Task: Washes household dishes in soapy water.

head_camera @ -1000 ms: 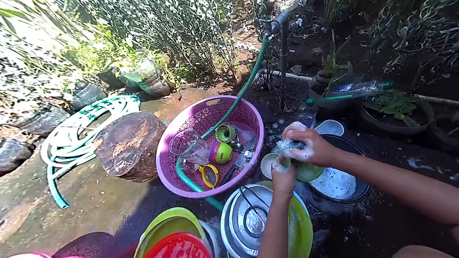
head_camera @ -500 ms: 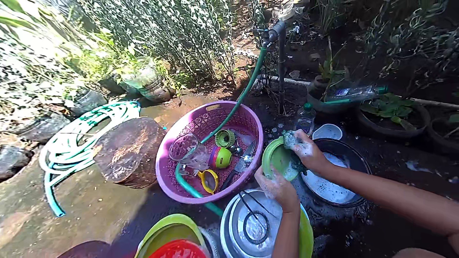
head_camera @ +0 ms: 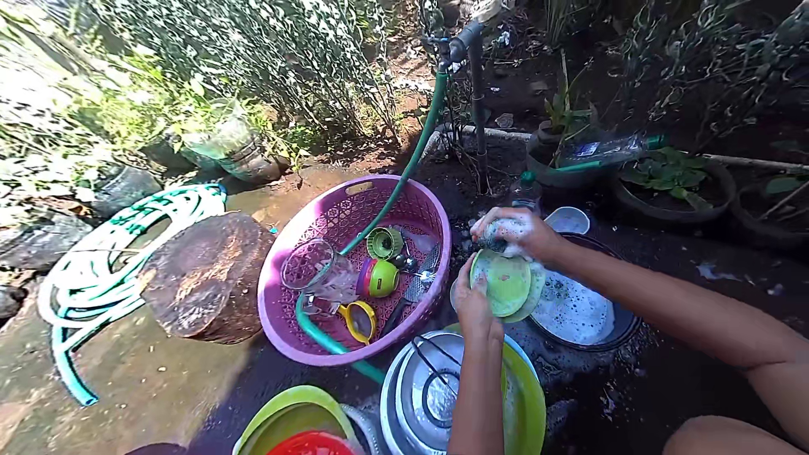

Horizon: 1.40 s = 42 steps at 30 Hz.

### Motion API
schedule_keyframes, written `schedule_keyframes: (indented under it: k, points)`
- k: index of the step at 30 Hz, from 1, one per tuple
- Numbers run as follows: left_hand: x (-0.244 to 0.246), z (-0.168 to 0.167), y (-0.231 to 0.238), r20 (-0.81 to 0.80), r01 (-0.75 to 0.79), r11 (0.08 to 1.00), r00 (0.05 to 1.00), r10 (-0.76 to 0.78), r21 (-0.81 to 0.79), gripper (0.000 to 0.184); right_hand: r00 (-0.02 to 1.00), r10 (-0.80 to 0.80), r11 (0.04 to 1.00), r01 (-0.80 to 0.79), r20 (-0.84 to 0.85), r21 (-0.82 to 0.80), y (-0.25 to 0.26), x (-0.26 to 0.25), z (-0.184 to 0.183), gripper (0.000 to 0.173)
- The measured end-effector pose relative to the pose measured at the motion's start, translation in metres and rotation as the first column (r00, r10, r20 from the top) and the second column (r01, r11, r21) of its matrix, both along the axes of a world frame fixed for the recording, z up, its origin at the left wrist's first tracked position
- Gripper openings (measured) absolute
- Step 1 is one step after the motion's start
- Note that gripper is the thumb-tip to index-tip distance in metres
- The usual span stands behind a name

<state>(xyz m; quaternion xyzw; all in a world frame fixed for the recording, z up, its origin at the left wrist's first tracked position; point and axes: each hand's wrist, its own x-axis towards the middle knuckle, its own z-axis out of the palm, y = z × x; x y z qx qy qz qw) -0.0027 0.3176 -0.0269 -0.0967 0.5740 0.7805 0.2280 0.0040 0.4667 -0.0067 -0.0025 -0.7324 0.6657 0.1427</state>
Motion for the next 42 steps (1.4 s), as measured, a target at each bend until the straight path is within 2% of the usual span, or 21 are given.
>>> schedule_keyframes:
  k: [2,4,6,7,9,11,14,17,20,21,23,24,26,27,30,31,33,34,37,39,42]
  points:
    - [0.002,-0.007,0.002,0.119,-0.125,0.992,0.985,0.122,0.020,0.041,0.995,-0.090,0.941,0.101,-0.051,0.324,-0.023,0.013,-0.010,0.016]
    - [0.001,-0.014,0.004,0.179,-0.242,0.969,0.957,0.229,0.053,0.043,0.970,-0.056,0.754,0.197,-0.238,0.627,-0.046,0.029,-0.036,0.016]
    - [0.002,-0.019,0.005,0.146,-0.266,0.961,0.956,0.253,0.079,0.045,0.926,0.039,0.595,0.281,-0.376,0.753,-0.057,0.039,-0.053,0.014]
    - [0.002,-0.020,0.005,0.095,-0.246,0.968,0.966,0.240,0.056,0.043,0.920,0.028,0.577,0.305,-0.391,0.758,-0.054,0.040,-0.054,0.015]
    - [-0.002,-0.016,0.001,-0.108,-0.166,0.982,0.982,0.157,-0.085,0.039,0.957,-0.128,0.659,0.278,-0.260,0.699,-0.042,0.036,-0.043,0.019]
    - [-0.010,-0.012,-0.006,-0.360,-0.101,0.954,0.933,-0.008,-0.283,0.034,0.964,-0.259,0.778,0.241,-0.053,0.581,-0.023,0.026,-0.034,0.020]
    - [-0.035,0.001,-0.018,-0.475,0.047,0.838,0.806,-0.354,-0.544,0.031,0.947,-0.198,0.901,0.075,0.252,0.427,-0.005,0.009,-0.030,0.034]
    - [-0.078,0.013,-0.037,-0.263,0.316,0.636,0.716,-0.647,-0.704,0.045,0.882,-0.079,0.932,-0.100,0.465,0.348,-0.007,-0.009,-0.043,0.036]
    - [-0.122,0.009,-0.066,-0.191,0.175,0.445,0.725,-0.661,-0.878,0.039,0.783,-0.057,0.882,-0.251,0.619,0.399,-0.001,-0.027,-0.055,0.032]
    - [-0.137,0.010,-0.079,-0.138,0.083,0.302,0.754,-0.642,-0.950,0.042,0.747,-0.062,0.846,-0.313,0.662,0.432,0.000,-0.033,-0.058,0.033]
    - [-0.164,0.009,-0.105,0.150,0.144,-0.055,0.820,-0.552,-0.988,0.045,0.691,-0.068,0.788,-0.405,0.720,0.464,-0.006,-0.043,-0.069,0.034]
    - [-0.177,0.000,-0.117,0.295,0.236,-0.179,0.819,-0.492,-0.955,0.047,0.673,-0.060,0.777,-0.432,0.737,0.457,-0.013,-0.048,-0.077,0.036]
    - [-0.196,-0.027,-0.136,0.495,0.387,-0.319,0.764,-0.414,-0.865,0.052,0.669,-0.024,0.763,-0.468,0.743,0.446,-0.026,-0.057,-0.097,0.041]
    - [-0.202,-0.042,-0.144,0.534,0.431,-0.323,0.750,-0.390,-0.842,0.052,0.673,-0.002,0.741,-0.495,0.739,0.454,-0.032,-0.060,-0.105,0.042]
    - [-0.210,-0.073,-0.162,0.473,0.477,-0.069,0.823,-0.315,-0.876,0.049,0.690,0.049,0.625,-0.585,0.722,0.516,-0.039,-0.064,-0.110,0.035]
    - [-0.210,-0.078,-0.164,0.463,0.476,-0.033,0.833,-0.303,-0.879,0.048,0.701,0.046,0.611,-0.583,0.712,0.535,-0.038,-0.062,-0.103,0.034]
    - [-0.212,-0.080,-0.164,0.450,0.469,-0.014,0.838,-0.309,-0.883,0.045,0.764,0.005,0.681,-0.475,0.646,0.556,-0.032,-0.051,-0.088,0.035]
    - [-0.211,-0.079,-0.164,0.428,0.462,0.041,0.849,-0.309,-0.886,0.042,0.814,-0.042,0.736,-0.368,0.580,0.569,-0.025,-0.043,-0.082,0.034]
    - [-0.206,-0.064,-0.160,0.317,0.380,0.192,0.902,-0.292,-0.905,0.041,0.898,-0.285,0.758,-0.003,0.336,0.652,0.006,-0.006,-0.076,0.030]
    - [-0.203,-0.044,-0.157,0.262,0.335,0.202,0.911,-0.317,-0.921,0.043,0.864,-0.436,0.710,0.159,0.251,0.686,0.033,0.023,-0.087,0.027]
    - [-0.191,0.001,-0.156,0.199,0.300,0.211,0.896,-0.398,-0.930,0.043,0.771,-0.508,0.709,0.119,0.385,0.695,0.072,0.051,-0.128,0.031]
